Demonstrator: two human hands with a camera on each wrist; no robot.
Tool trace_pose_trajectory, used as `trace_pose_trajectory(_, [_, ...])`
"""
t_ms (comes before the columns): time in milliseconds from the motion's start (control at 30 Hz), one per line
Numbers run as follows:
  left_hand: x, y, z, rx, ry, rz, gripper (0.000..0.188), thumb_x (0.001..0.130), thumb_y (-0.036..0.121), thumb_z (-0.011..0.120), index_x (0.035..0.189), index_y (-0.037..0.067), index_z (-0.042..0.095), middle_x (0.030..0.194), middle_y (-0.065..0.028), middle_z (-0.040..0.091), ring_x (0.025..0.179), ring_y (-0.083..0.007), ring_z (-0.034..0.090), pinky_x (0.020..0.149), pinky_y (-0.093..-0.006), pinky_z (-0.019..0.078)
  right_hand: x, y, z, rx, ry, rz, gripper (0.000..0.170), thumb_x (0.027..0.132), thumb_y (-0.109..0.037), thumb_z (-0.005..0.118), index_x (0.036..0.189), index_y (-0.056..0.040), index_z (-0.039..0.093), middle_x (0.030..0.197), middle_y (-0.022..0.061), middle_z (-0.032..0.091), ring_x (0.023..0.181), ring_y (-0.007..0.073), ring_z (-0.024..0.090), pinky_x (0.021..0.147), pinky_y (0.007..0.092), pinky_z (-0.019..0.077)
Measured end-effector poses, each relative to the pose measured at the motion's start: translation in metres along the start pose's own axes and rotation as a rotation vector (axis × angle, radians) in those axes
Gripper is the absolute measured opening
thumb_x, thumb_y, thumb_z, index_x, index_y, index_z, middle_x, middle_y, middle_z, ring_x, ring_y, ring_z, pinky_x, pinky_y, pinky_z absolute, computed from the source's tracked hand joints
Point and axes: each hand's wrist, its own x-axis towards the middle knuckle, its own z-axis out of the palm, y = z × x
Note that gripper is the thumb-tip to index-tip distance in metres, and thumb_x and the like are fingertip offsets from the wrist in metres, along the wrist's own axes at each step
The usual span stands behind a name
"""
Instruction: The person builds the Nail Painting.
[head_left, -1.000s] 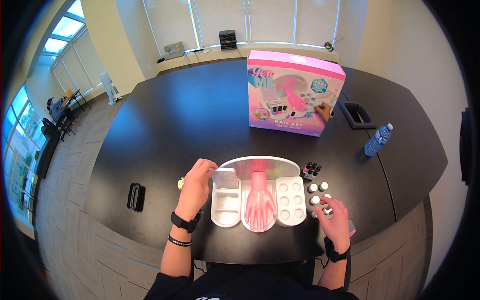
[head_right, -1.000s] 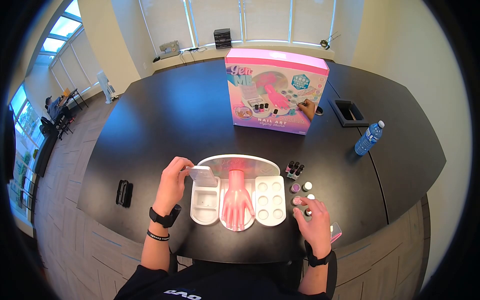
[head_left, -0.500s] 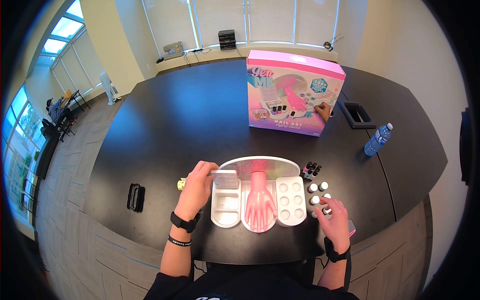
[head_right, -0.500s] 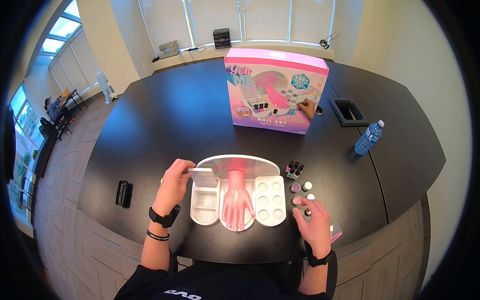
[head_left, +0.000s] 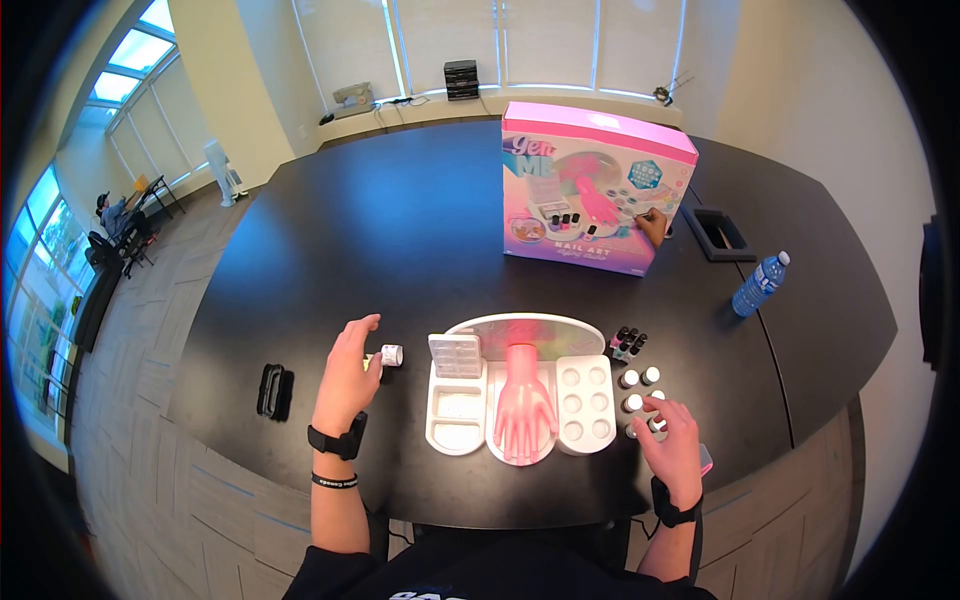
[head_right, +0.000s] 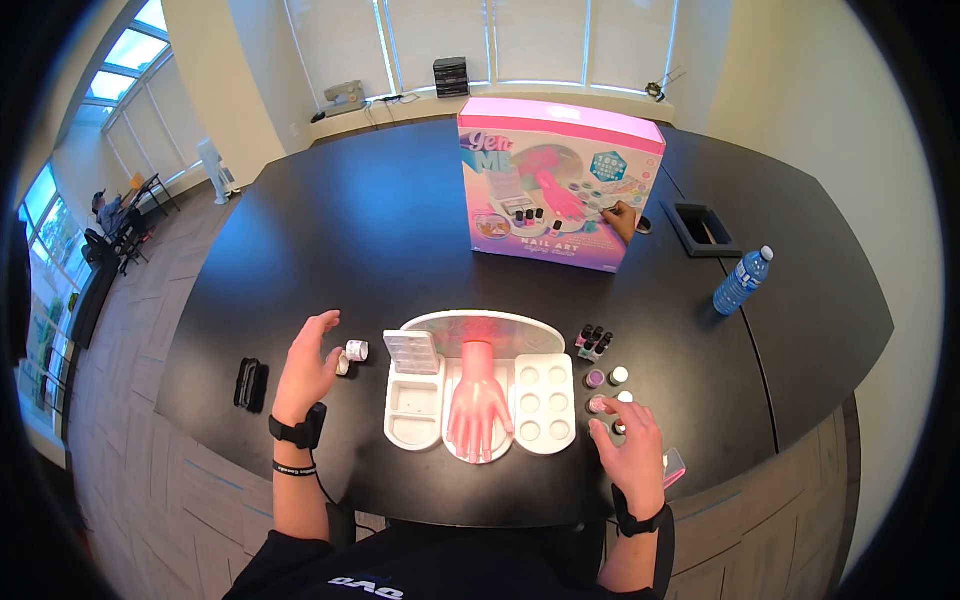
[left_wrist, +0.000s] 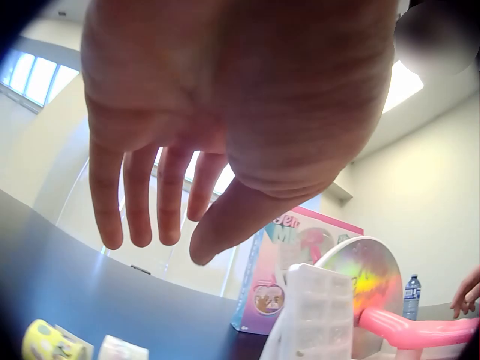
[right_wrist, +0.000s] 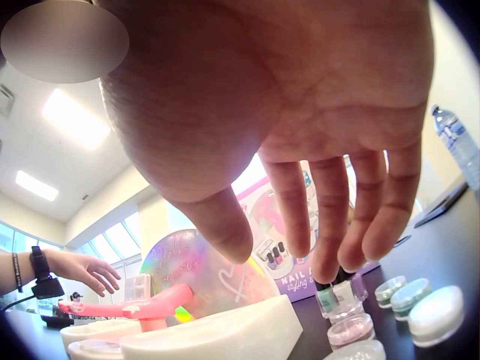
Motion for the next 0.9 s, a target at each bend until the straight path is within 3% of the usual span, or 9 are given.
trace_pose_trajectory(67, [-0.005,-0.012,-0.006,0.168,-0.022,-0.010,0.057,0.090,-0.007,0.071,0.144,0.005,0.059,0.139,-0.0161,0.065,0.134,-0.0382,0.061,0.113,-0.0466,0.0506,0.001,-0.003,-0.003,-0.004,-0.027,0.022,0.031,0.090,-0.013,0.082,0.120,-0.0084,0.077,0.106,0.0083,0.077,0.087,0.0284,0.063,0.082,0.0412,0.0546])
trace_pose_trajectory(200, [-0.010,-0.037,-0.013,0.226,-0.145,-0.034,0.060,0.086,-0.005,0.075,0.143,0.006,0.060,0.144,-0.0136,0.064,0.137,-0.0389,0.059,0.115,-0.0475,0.0499,0.000,-0.003,-0.003,0.001,-0.029,0.026,0.030,0.089,-0.012,0.082,0.119,-0.0083,0.077,0.107,0.0085,0.077,0.087,0.0285,0.063,0.082,0.0413,0.0545])
trace_pose_trajectory(533, [-0.009,-0.083,0.002,0.174,-0.303,-0.201,0.066,0.080,-0.001,0.086,0.141,0.009,0.065,0.147,-0.0136,0.066,0.143,-0.0366,0.057,0.118,-0.0465,0.0497,0.001,-0.006,-0.003,-0.007,-0.038,0.022,0.030,0.089,-0.013,0.082,0.119,-0.0073,0.077,0.107,0.0092,0.078,0.087,0.0291,0.063,0.083,0.0419,0.0544])
trace_pose_trajectory(600, [-0.007,-0.091,0.006,0.159,-0.334,-0.198,0.061,0.080,0.000,0.087,0.137,0.010,0.067,0.144,-0.0151,0.068,0.142,-0.0373,0.057,0.118,-0.0467,0.0498,0.000,-0.005,-0.003,-0.011,-0.034,0.030,0.030,0.089,-0.013,0.082,0.119,-0.0073,0.077,0.106,0.0094,0.077,0.088,0.0292,0.064,0.083,0.0422,0.0543])
trace_pose_trajectory(667, [-0.008,-0.088,0.007,0.164,-0.311,-0.177,0.056,0.079,-0.001,0.086,0.132,0.009,0.069,0.140,-0.0153,0.069,0.141,-0.0376,0.058,0.117,-0.0471,0.0501,-0.001,0.001,-0.001,-0.040,0.011,-0.021,0.031,0.089,-0.014,0.082,0.118,-0.0066,0.077,0.102,0.0065,0.076,0.084,0.0243,0.063,0.075,0.0389,0.0537])
trace_pose_trajectory(800, [-0.006,-0.084,0.004,0.161,-0.305,-0.162,0.043,0.078,-0.002,0.085,0.119,0.006,0.071,0.127,-0.0150,0.073,0.136,-0.0390,0.060,0.112,-0.0484,0.0514,-0.001,0.003,-0.001,-0.064,0.011,-0.013,0.031,0.089,-0.013,0.082,0.119,-0.0066,0.077,0.102,0.0067,0.076,0.085,0.0245,0.064,0.076,0.0386,0.0541])
trace_pose_trajectory(900, [-0.011,-0.076,-0.003,0.183,-0.217,-0.079,0.040,0.078,-0.003,0.085,0.114,0.005,0.071,0.121,-0.0141,0.073,0.130,-0.0394,0.062,0.107,-0.0489,0.0523,-0.001,0.000,-0.003,-0.036,-0.021,0.049,0.030,0.090,-0.017,0.082,0.118,-0.0056,0.076,0.104,0.0109,0.076,0.091,0.0313,0.065,0.084,0.0439,0.0546])
